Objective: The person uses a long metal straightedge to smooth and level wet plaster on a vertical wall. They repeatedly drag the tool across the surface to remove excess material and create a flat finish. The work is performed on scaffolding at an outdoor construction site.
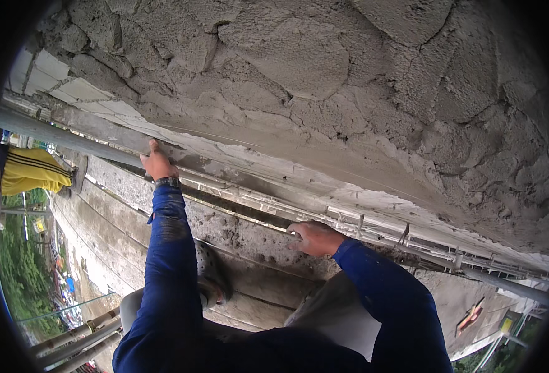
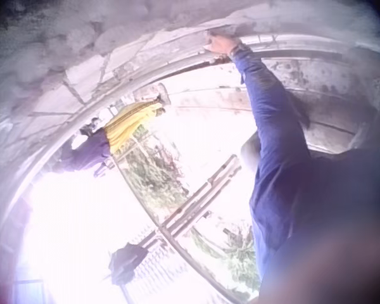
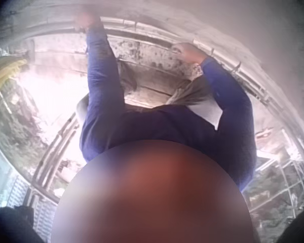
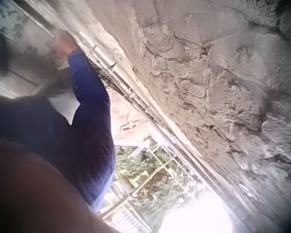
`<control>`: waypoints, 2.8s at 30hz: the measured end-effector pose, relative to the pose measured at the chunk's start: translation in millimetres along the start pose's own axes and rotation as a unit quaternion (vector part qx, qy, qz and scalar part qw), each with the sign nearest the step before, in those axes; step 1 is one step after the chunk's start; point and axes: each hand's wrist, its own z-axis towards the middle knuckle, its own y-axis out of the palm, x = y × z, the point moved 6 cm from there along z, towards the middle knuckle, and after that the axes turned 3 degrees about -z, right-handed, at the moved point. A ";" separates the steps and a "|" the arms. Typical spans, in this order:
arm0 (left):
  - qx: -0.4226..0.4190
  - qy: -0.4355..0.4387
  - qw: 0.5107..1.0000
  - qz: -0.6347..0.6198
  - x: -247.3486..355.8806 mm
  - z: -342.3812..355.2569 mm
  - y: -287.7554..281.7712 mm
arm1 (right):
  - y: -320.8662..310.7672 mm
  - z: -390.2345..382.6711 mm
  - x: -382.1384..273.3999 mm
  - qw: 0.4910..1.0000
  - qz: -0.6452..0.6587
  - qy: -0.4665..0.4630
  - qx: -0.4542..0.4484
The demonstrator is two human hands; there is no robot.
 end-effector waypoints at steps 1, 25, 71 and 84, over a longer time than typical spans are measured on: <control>-0.003 0.020 1.000 -0.024 -2.0 16.1 -15.4 | 3.6 5.0 -4.9 1.000 0.006 -0.002 -0.011; -0.026 -0.325 0.943 -0.072 -63.3 -46.9 -1.8 | -8.1 -48.4 -4.3 0.452 0.785 0.040 0.423; 0.016 -0.256 0.963 0.086 -119.8 -71.0 -6.4 | -21.1 -85.9 74.5 0.342 0.639 0.161 0.670; -0.222 -0.365 0.894 0.137 -237.3 -127.7 -58.6 | 30.6 -282.7 119.7 0.378 0.575 0.117 0.716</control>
